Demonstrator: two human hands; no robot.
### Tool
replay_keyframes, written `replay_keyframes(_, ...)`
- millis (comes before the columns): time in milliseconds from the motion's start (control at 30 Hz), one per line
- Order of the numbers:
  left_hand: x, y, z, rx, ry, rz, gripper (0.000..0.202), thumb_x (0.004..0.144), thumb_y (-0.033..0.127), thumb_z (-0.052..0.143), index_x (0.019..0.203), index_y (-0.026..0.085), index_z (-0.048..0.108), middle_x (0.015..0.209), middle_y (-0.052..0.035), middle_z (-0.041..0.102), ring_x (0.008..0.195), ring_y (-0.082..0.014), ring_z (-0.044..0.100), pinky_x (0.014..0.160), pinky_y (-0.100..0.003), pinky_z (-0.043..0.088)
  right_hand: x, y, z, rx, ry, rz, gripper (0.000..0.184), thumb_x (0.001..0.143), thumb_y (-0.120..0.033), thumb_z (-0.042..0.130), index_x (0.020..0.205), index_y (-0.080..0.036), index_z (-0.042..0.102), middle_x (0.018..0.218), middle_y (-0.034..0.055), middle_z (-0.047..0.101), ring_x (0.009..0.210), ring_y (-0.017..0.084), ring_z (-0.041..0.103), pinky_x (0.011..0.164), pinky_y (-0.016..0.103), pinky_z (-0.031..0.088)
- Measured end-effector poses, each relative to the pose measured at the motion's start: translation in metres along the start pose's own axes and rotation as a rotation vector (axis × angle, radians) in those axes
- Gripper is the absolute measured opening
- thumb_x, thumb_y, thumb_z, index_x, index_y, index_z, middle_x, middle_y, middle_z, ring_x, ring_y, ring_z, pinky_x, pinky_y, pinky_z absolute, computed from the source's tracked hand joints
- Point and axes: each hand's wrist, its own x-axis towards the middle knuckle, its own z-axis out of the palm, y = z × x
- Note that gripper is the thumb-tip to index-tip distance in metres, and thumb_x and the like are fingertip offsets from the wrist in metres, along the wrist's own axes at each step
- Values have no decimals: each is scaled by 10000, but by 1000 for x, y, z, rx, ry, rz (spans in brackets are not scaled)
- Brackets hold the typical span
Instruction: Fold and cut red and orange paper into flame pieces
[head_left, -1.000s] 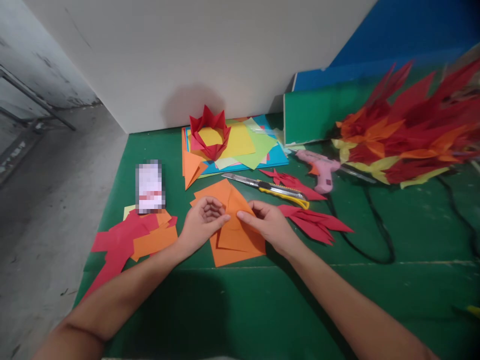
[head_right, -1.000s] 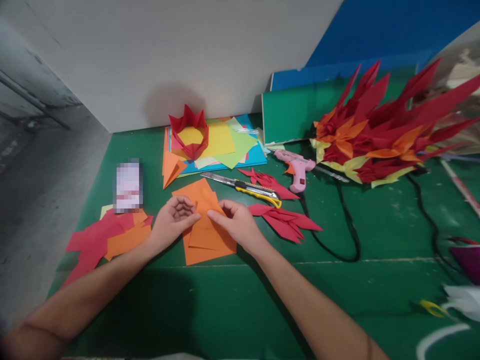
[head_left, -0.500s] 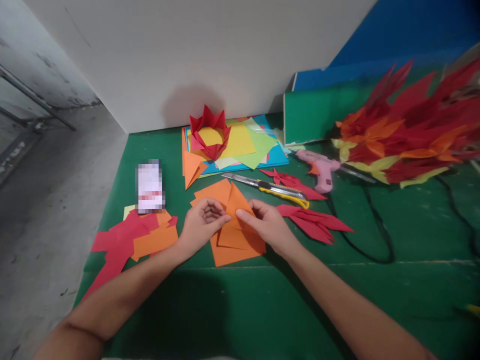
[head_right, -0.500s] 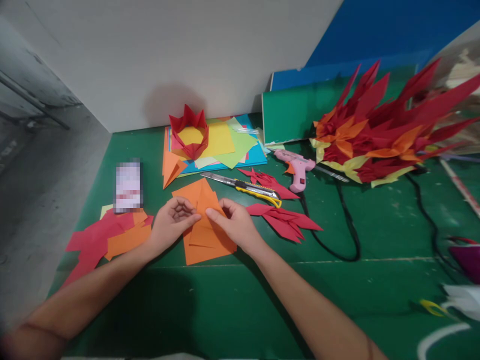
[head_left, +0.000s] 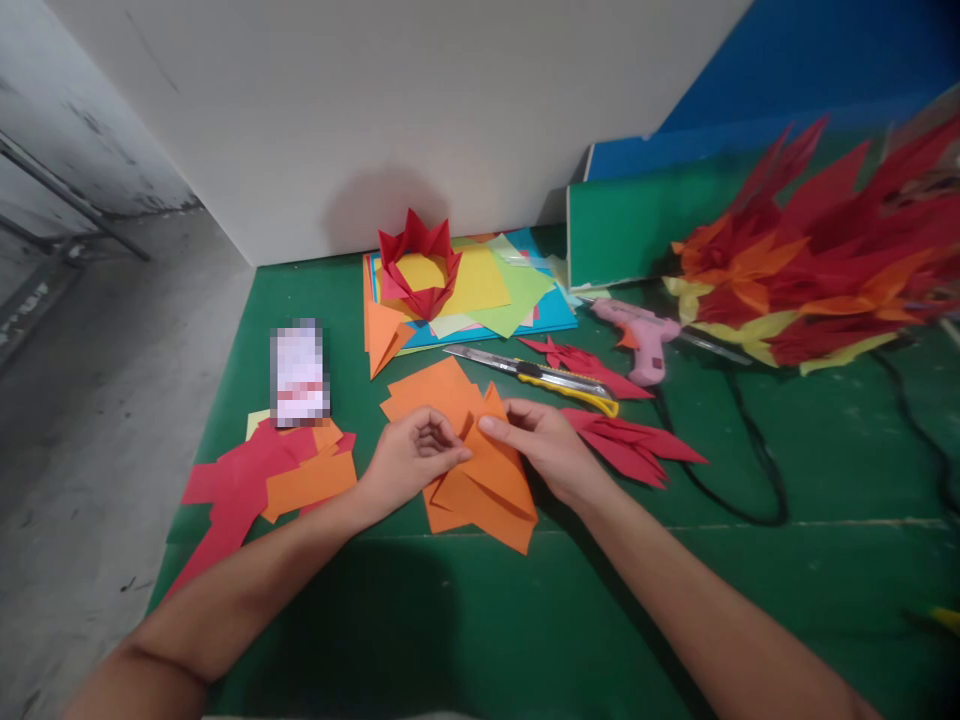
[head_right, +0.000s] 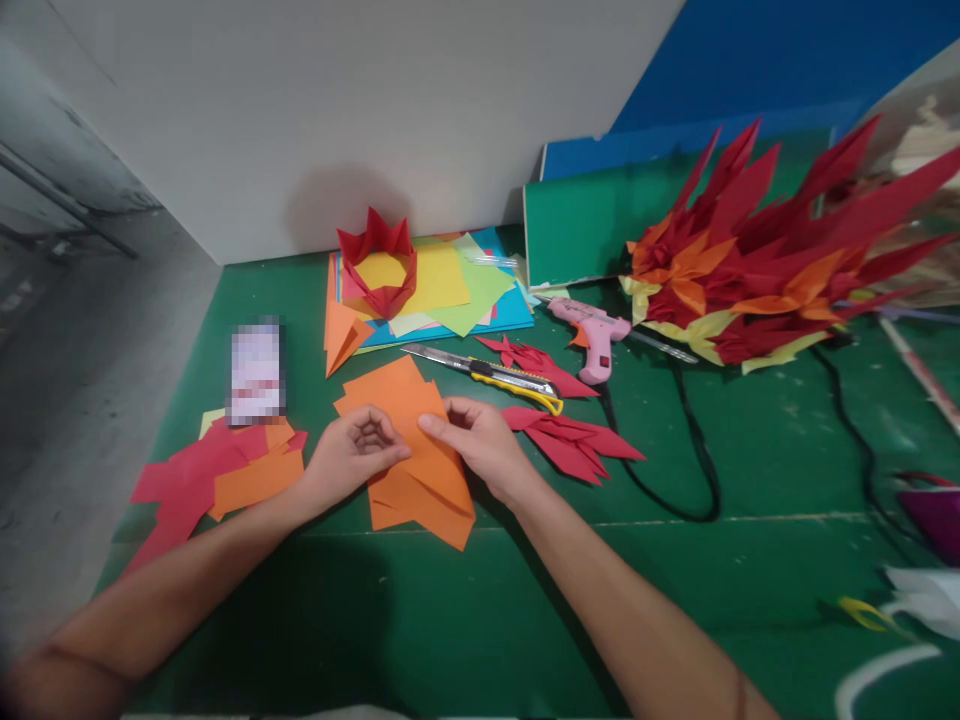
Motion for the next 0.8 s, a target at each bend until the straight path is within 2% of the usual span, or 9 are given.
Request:
replay_keyframes(133,1,-1,-1,28,1,-10,368,573,301,829,699,167,510,647,18,627,582,-86,600,570,-206,509,0,1,1,-3,7,-6,284,625,-419,791,727,-181,676,765,12,693,665,148,610,648,281,491)
replay_keyframes(233,1,-1,-2,44,-5,0,320,619,267,797,715,166,510,668,9,637,604,-88,606,580,-204,504,0,0,2,8,6,-11,281,629,-417,789,733,-183,674,770,9,690,672,144,607,651,277,491)
replay_keyframes(400,0,-1,-4,131,-25,83,260,679,259,750,725,167,512,716,-17,656,598,-97,596,527,-198,464,-1,0,3,6,20,-24,295,626,-438,783,742,-192,669,811,23,702,694,161,618,658,296,502)
replay_keyframes(533,0,-1,-6,190,-31,116,218,705,264,737,737,168,545,741,-22,665,611,-104,600,538,-204,464,-1,0,2,-2,21,-33,292,622,-437,785,726,-191,666,791,15,696,685,158,613,656,294,498)
replay_keyframes(633,0,0,-6,254,-38,172,136,725,249,722,723,175,607,728,-17,669,624,-116,610,577,-220,484,-1,0,2,-1,24,-32,288,620,-434,787,721,-193,665,779,12,686,676,154,599,646,290,487)
replay_keyframes(700,1,1,-6,317,-67,250,26,759,211,688,751,192,673,767,-27,692,690,-137,638,653,-246,510,-2,-1,2,-7,23,-31,288,622,-432,787,711,-192,656,763,7,674,662,144,582,635,280,469)
replay_keyframes(800,0,0,-5,385,-121,365,136,807,154,625,837,230,734,870,-41,713,818,-160,661,761,-274,523,-1,-1,1,-21,51,-52,307,637,-445,777,651,-189,608,639,-27,595,582,108,513,569,247,409)
